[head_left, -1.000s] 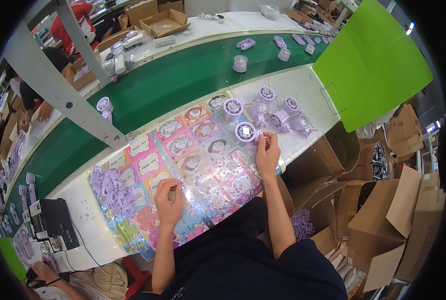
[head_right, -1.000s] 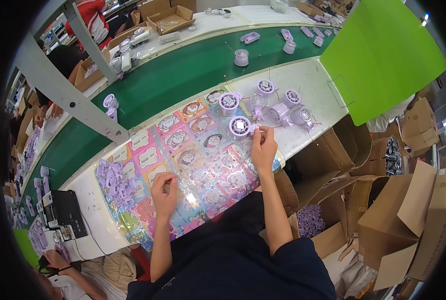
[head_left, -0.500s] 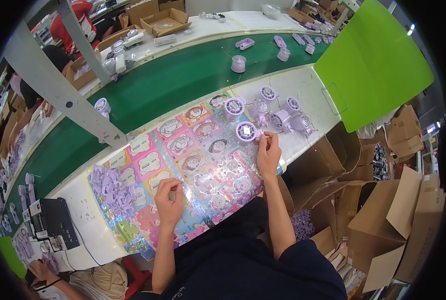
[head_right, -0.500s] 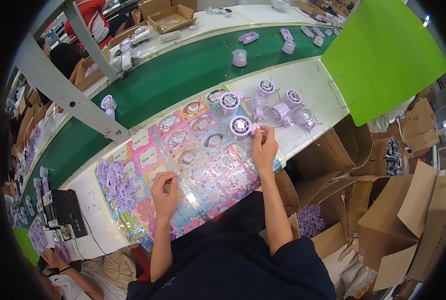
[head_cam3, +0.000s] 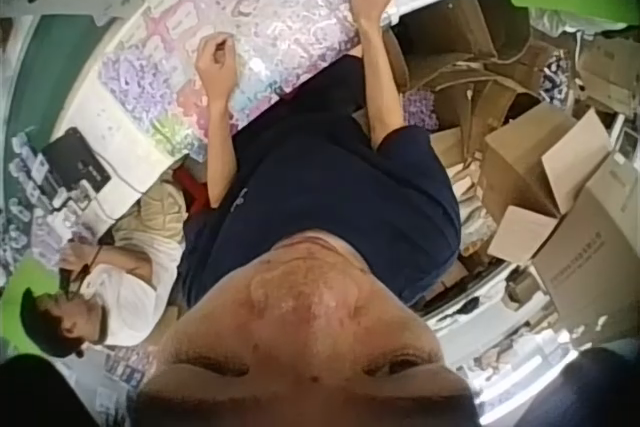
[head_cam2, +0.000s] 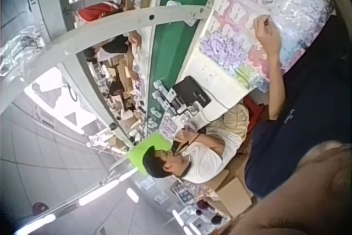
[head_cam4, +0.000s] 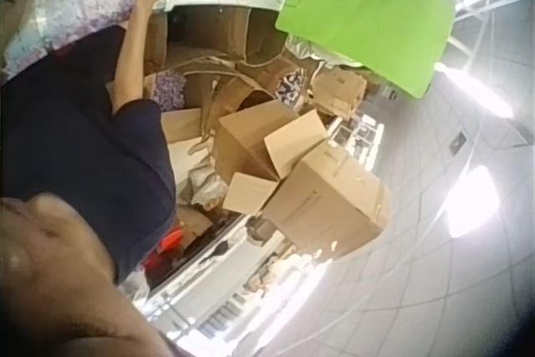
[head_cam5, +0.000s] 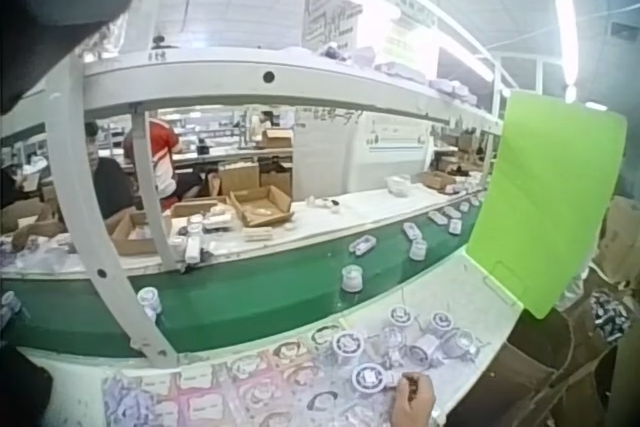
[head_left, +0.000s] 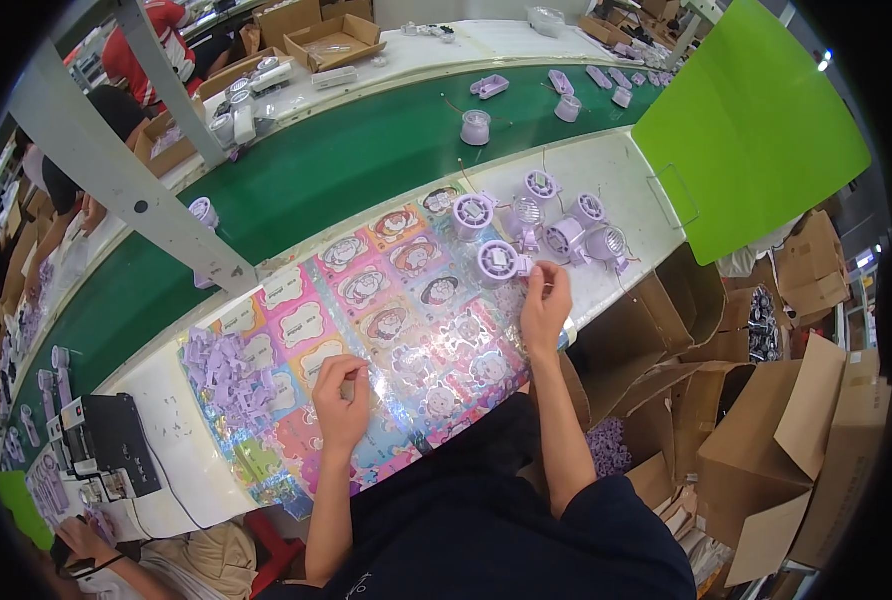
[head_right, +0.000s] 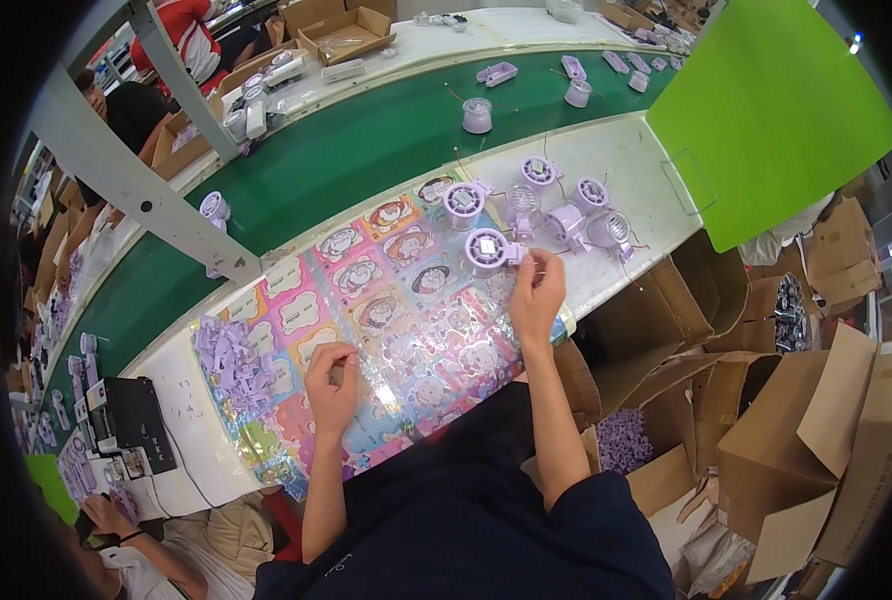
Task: The person assembles small portable fans by connecting plastic components and wires to fan heads by hand and placing the assembled fan units onto the conveyor belt.
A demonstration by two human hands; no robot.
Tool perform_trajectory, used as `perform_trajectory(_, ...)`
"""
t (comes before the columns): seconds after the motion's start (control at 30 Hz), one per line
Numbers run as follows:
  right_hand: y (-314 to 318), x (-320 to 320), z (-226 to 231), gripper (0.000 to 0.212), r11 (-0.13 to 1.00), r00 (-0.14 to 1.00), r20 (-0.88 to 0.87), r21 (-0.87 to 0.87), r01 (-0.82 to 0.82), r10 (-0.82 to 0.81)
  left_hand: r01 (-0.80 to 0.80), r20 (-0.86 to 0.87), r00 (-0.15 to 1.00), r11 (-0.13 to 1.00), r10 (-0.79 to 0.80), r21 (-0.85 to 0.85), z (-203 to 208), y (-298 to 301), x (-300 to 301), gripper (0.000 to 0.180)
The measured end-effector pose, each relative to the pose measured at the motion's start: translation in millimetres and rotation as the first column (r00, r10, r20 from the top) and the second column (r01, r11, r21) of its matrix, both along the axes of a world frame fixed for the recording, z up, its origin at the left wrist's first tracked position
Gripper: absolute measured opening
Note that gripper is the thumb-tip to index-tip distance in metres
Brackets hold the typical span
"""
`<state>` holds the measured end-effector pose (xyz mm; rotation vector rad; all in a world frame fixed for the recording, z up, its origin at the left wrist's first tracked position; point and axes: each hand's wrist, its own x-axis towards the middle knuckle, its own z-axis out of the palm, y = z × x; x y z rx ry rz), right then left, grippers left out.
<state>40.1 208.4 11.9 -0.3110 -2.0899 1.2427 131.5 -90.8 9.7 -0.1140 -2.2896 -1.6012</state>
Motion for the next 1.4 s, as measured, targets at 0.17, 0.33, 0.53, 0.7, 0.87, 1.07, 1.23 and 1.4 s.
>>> perform_trajectory(0.17,9,-31,29,0.012,0.977,0.972,-0.231,0.19,0.096,-0.051,-0.007,-0.002,1.0,1.0,0.007,0.003,3,4,-4,0.009)
perform_trajectory(0.33,-9,-125,94,0.022,0.765,0.923,-0.191,0.628,-0.147,0.335,-0.043,0.008,0.999,0.999,0.043,-0.027,4,-1,-3,0.007)
perform_trajectory(0.53,19,-270,65,0.066,0.427,0.946,0.243,0.848,-0.315,0.216,-0.081,0.014,0.997,0.996,0.082,-0.035,4,5,-5,0.008)
perform_trajectory(0.7,20,-313,35,0.08,0.399,0.888,0.452,0.802,-0.445,0.083,-0.135,0.012,0.991,0.991,0.135,-0.027,1,10,-5,0.008)
perform_trajectory(0.87,-23,-290,58,0.067,0.432,0.798,0.592,0.695,-0.574,0.109,-0.127,-0.003,0.992,0.992,0.127,0.007,0,6,-3,0.011)
perform_trajectory(1.07,-101,-169,125,0.054,0.227,0.606,0.428,0.659,-0.717,0.67,-0.086,0.027,0.996,0.988,0.083,0.129,0,9,-3,0.043)
perform_trajectory(1.23,-165,-50,146,0.055,-0.096,0.219,0.436,0.594,-0.799,0.873,0.123,-0.125,0.991,0.651,-0.044,0.749,-11,14,9,0.066)
perform_trajectory(1.4,-192,-14,149,0.05,-0.37,-0.229,0.496,0.206,-0.906,0.837,-0.058,0.038,0.997,0.365,0.061,0.929,18,16,42,0.065)
